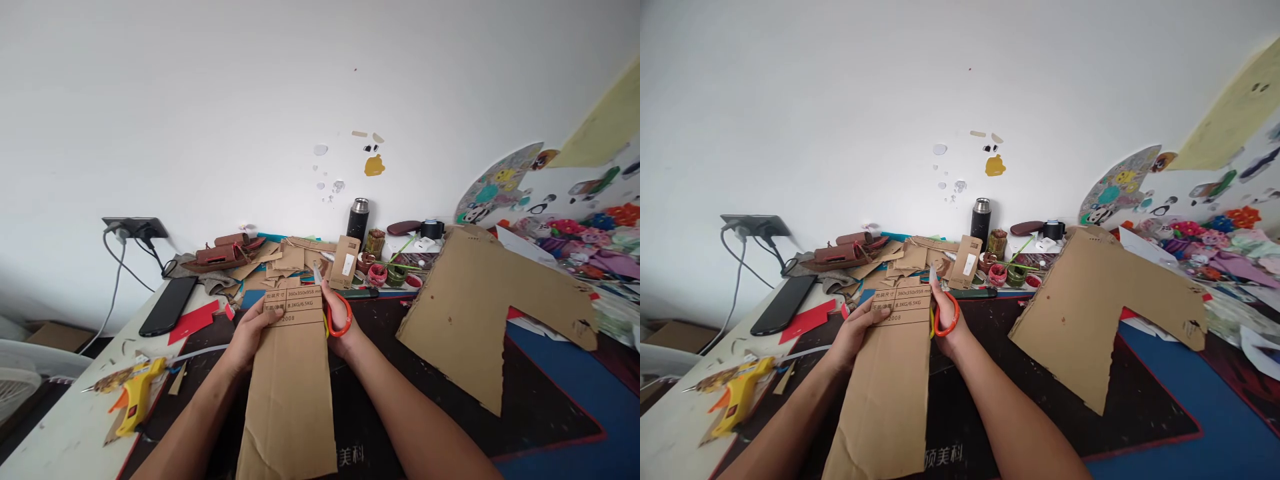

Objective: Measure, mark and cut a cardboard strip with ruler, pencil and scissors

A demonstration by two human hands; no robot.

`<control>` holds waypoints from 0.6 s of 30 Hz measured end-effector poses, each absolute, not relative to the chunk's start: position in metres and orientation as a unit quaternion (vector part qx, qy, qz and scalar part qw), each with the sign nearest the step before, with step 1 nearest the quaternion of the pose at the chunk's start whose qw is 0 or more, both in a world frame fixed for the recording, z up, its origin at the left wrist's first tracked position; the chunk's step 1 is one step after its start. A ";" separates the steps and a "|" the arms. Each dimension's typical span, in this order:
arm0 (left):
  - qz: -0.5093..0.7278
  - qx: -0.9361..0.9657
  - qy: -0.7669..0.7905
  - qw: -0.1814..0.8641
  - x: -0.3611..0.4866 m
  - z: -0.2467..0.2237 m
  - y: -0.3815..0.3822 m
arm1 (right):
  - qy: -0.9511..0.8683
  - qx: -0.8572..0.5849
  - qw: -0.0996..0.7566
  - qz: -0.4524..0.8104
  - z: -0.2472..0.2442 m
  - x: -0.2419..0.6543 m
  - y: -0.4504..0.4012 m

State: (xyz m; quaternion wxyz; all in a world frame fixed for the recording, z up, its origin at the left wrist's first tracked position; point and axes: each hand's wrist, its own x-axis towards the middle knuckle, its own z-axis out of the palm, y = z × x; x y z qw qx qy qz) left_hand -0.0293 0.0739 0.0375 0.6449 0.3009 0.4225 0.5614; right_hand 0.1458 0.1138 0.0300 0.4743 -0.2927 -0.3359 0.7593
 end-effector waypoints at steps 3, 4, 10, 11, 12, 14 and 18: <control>0.567 0.295 0.430 0.638 -0.031 0.036 0.075 | -0.292 -0.287 0.458 0.789 0.026 0.146 0.115; 0.569 0.293 0.434 0.635 -0.032 0.035 0.076 | -0.285 -0.287 0.462 0.790 0.024 0.146 0.116; 0.591 0.277 0.458 0.604 -0.040 0.032 0.082 | -0.299 -0.271 0.448 0.798 0.016 0.140 0.111; 0.596 0.276 0.460 0.598 -0.042 0.032 0.083 | -0.302 -0.267 0.440 0.802 0.016 0.139 0.110; 0.600 0.275 0.461 0.593 -0.043 0.032 0.084 | -0.304 -0.265 0.435 0.805 0.015 0.138 0.108; 0.608 0.273 0.463 0.585 -0.045 0.032 0.086 | -0.302 -0.265 0.433 0.807 0.014 0.136 0.106; 0.622 0.268 0.471 0.565 -0.049 0.034 0.088 | -0.299 -0.273 0.428 0.808 0.012 0.134 0.104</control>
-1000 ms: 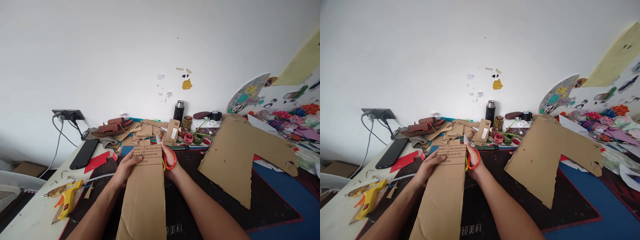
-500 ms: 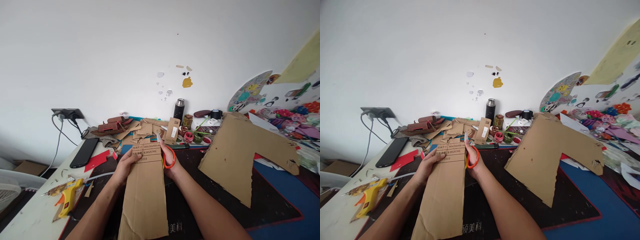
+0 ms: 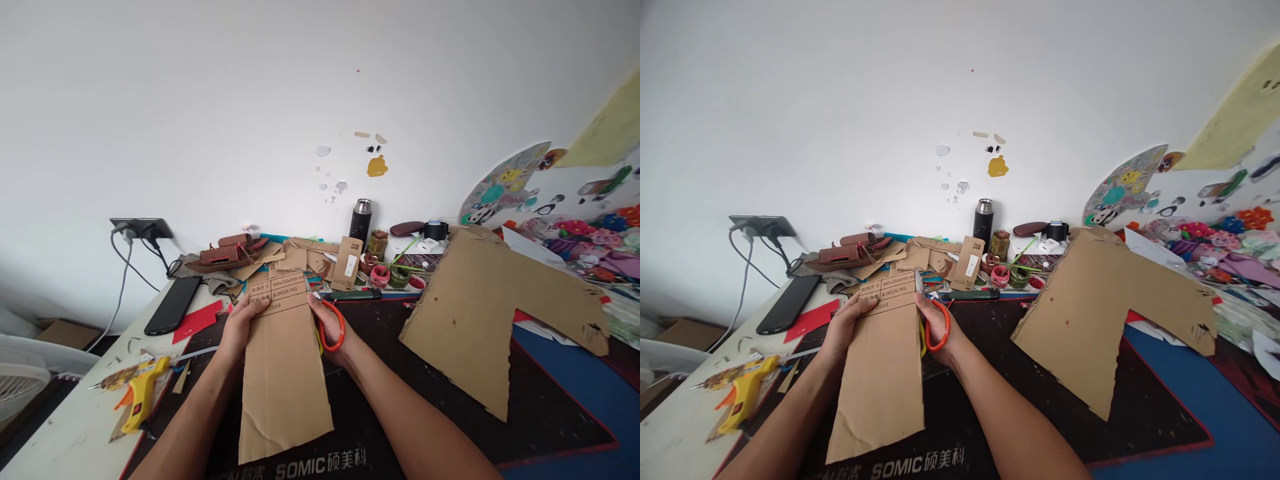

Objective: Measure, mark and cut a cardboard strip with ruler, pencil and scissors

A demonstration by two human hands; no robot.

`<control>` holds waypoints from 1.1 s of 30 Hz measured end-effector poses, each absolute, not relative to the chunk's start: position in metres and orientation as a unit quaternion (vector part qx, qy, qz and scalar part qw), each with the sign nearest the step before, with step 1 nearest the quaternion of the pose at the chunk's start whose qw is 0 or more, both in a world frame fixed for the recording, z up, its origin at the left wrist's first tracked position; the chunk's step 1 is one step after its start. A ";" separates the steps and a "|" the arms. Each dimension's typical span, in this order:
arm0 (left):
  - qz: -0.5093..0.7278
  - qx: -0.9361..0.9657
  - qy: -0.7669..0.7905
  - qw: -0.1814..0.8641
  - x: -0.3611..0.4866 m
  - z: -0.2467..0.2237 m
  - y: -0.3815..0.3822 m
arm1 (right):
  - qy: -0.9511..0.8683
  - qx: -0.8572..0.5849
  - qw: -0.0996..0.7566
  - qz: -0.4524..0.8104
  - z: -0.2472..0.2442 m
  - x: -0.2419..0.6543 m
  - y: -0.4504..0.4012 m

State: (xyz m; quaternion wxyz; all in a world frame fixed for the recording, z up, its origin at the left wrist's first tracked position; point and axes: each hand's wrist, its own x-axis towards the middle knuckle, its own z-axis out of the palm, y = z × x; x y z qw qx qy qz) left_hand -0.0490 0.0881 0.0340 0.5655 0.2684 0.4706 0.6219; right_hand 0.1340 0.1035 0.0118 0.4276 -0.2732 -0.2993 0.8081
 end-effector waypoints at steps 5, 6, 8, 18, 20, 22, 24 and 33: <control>0.634 0.269 0.471 0.551 -0.056 0.037 0.092 | -0.312 -0.279 0.413 0.809 0.010 0.133 0.101; 0.638 0.271 0.468 0.548 -0.057 0.038 0.093 | -0.316 -0.279 0.412 0.808 0.010 0.133 0.100; 0.646 0.272 0.464 0.542 -0.060 0.038 0.095 | -0.327 -0.276 0.407 0.807 0.011 0.133 0.099; 0.677 0.249 0.477 0.502 -0.067 0.040 0.098 | -0.362 -0.272 0.400 0.797 0.019 0.138 0.097; 0.675 0.245 0.480 0.504 -0.067 0.043 0.097 | -0.373 -0.278 0.404 0.788 0.022 0.139 0.097; 0.668 0.247 0.478 0.514 -0.067 0.046 0.095 | -0.379 -0.287 0.414 0.776 0.025 0.141 0.098; 0.661 0.253 0.473 0.524 -0.067 0.050 0.092 | -0.384 -0.293 0.430 0.763 0.028 0.143 0.098; 0.808 0.284 0.402 0.325 -0.083 0.065 0.091 | -0.477 -0.333 0.457 0.673 0.030 0.148 0.106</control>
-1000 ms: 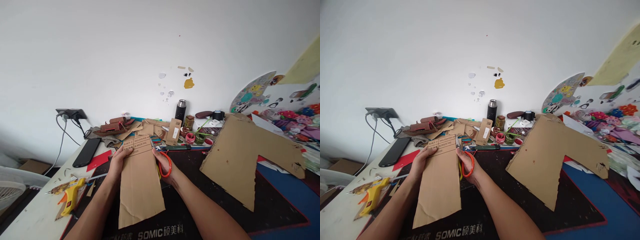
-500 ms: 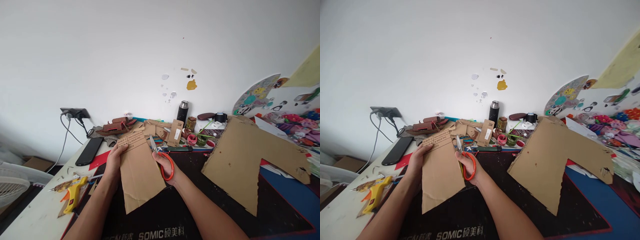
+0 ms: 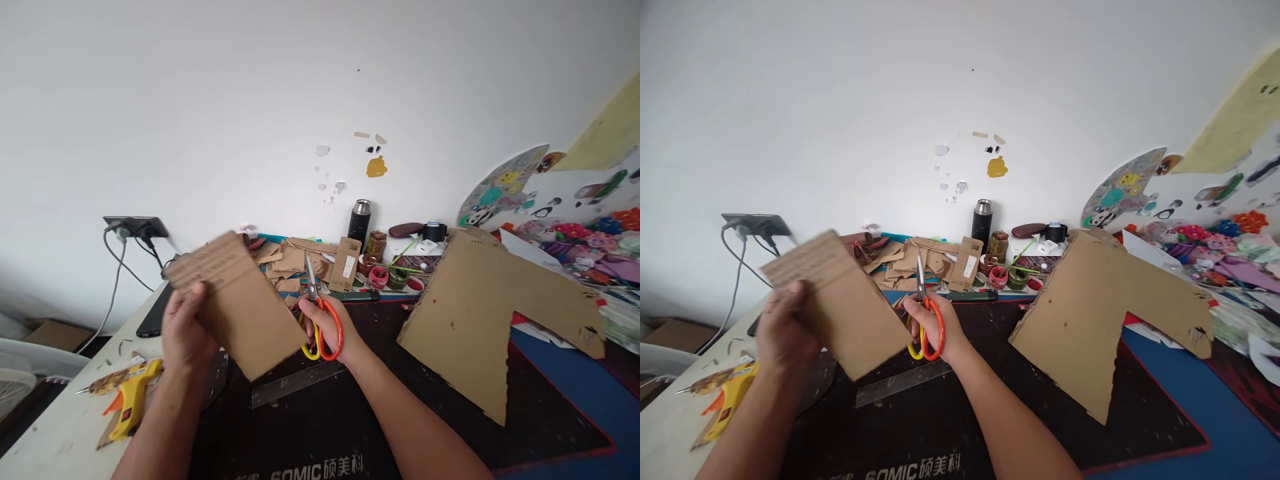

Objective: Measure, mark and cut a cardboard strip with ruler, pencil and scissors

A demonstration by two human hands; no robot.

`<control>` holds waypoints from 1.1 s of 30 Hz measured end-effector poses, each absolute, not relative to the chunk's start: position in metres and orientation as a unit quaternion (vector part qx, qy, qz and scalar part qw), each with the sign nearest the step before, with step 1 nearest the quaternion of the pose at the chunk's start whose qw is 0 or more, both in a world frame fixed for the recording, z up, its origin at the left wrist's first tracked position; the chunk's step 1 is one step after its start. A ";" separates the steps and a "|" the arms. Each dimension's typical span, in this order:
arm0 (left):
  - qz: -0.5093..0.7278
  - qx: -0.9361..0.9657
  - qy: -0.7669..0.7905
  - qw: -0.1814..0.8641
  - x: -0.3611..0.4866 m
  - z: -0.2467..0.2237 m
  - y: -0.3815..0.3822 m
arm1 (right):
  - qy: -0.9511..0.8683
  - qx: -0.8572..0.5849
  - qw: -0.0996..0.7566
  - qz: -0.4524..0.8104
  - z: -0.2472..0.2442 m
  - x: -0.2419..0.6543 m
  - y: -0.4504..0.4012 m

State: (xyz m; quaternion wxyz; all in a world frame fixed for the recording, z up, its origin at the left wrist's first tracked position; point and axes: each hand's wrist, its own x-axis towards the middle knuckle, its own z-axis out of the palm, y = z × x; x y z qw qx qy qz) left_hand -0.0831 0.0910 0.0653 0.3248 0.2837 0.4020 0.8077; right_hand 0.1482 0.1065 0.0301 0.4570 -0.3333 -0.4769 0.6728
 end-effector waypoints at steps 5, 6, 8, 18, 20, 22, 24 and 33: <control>0.835 0.357 0.344 0.239 -0.080 0.074 0.091 | -0.436 -0.357 0.486 0.668 0.030 0.149 0.109; 0.830 0.373 0.343 0.234 -0.076 0.073 0.089 | -0.424 -0.357 0.486 0.675 0.030 0.149 0.109; 0.809 0.410 0.352 0.233 -0.068 0.070 0.084 | -0.405 -0.352 0.479 0.695 0.028 0.148 0.110; 0.542 0.758 0.338 0.136 -0.048 0.046 0.070 | -0.353 -0.287 0.491 0.743 0.034 0.151 0.112; 0.580 0.689 0.383 0.206 -0.046 0.042 0.073 | -0.353 -0.301 0.501 0.731 0.038 0.154 0.112; 0.651 0.547 0.425 0.310 -0.046 0.039 0.077 | -0.370 -0.321 0.505 0.711 0.041 0.156 0.110; 0.683 0.431 0.435 0.399 -0.050 0.038 0.082 | -0.419 -0.342 0.500 0.676 0.041 0.156 0.108; 0.605 0.383 0.457 0.527 -0.052 0.043 0.088 | -0.540 -0.391 0.491 0.561 0.034 0.153 0.109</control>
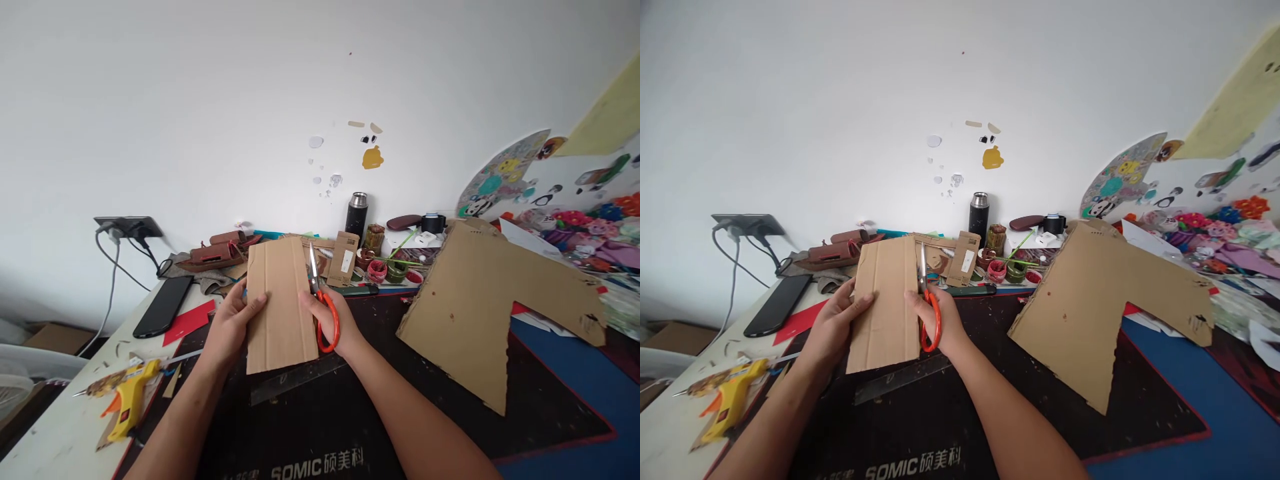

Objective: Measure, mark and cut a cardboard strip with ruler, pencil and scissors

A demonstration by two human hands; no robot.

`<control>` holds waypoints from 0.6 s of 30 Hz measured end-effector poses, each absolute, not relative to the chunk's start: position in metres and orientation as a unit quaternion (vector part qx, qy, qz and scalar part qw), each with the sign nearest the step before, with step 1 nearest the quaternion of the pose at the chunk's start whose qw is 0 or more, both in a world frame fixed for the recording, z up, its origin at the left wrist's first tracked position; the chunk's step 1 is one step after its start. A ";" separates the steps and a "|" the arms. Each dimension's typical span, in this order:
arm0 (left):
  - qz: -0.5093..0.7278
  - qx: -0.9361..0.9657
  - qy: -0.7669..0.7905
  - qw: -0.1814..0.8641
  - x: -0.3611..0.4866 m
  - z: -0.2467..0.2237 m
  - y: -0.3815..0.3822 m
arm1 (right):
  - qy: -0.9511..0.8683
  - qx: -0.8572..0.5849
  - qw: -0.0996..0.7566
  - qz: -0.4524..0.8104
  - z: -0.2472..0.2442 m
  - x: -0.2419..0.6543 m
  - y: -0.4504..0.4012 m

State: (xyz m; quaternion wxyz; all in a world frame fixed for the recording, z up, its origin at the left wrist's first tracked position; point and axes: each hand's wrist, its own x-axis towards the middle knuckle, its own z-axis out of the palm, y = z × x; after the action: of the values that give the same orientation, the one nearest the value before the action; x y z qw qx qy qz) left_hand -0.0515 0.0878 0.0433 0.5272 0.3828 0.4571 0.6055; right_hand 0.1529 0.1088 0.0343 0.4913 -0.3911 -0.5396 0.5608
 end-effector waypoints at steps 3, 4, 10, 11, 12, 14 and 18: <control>0.644 0.355 0.465 0.493 -0.055 0.046 0.089 | -0.510 -0.383 0.463 0.616 0.032 0.152 0.108; 0.656 0.347 0.467 0.481 -0.057 0.047 0.089 | -0.500 -0.370 0.449 0.641 0.031 0.151 0.108; 0.701 0.323 0.475 0.422 -0.064 0.053 0.091 | -0.507 -0.274 0.418 0.702 0.028 0.146 0.104; 0.707 0.321 0.476 0.412 -0.064 0.053 0.091 | -0.510 -0.272 0.413 0.704 0.028 0.146 0.104; 0.713 0.321 0.476 0.403 -0.065 0.054 0.091 | -0.511 -0.278 0.408 0.704 0.028 0.146 0.104; 0.722 0.320 0.476 0.386 -0.065 0.055 0.090 | -0.515 -0.300 0.397 0.697 0.028 0.147 0.104; 0.736 0.320 0.472 0.364 -0.064 0.057 0.088 | -0.542 -0.350 0.389 0.657 0.024 0.146 0.103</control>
State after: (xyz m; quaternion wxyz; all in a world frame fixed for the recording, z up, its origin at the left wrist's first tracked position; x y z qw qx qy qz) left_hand -0.0642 0.0876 0.0568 0.3640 0.3202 0.4725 0.7361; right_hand 0.1461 0.1032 0.0241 0.3886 -0.3500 -0.5425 0.6574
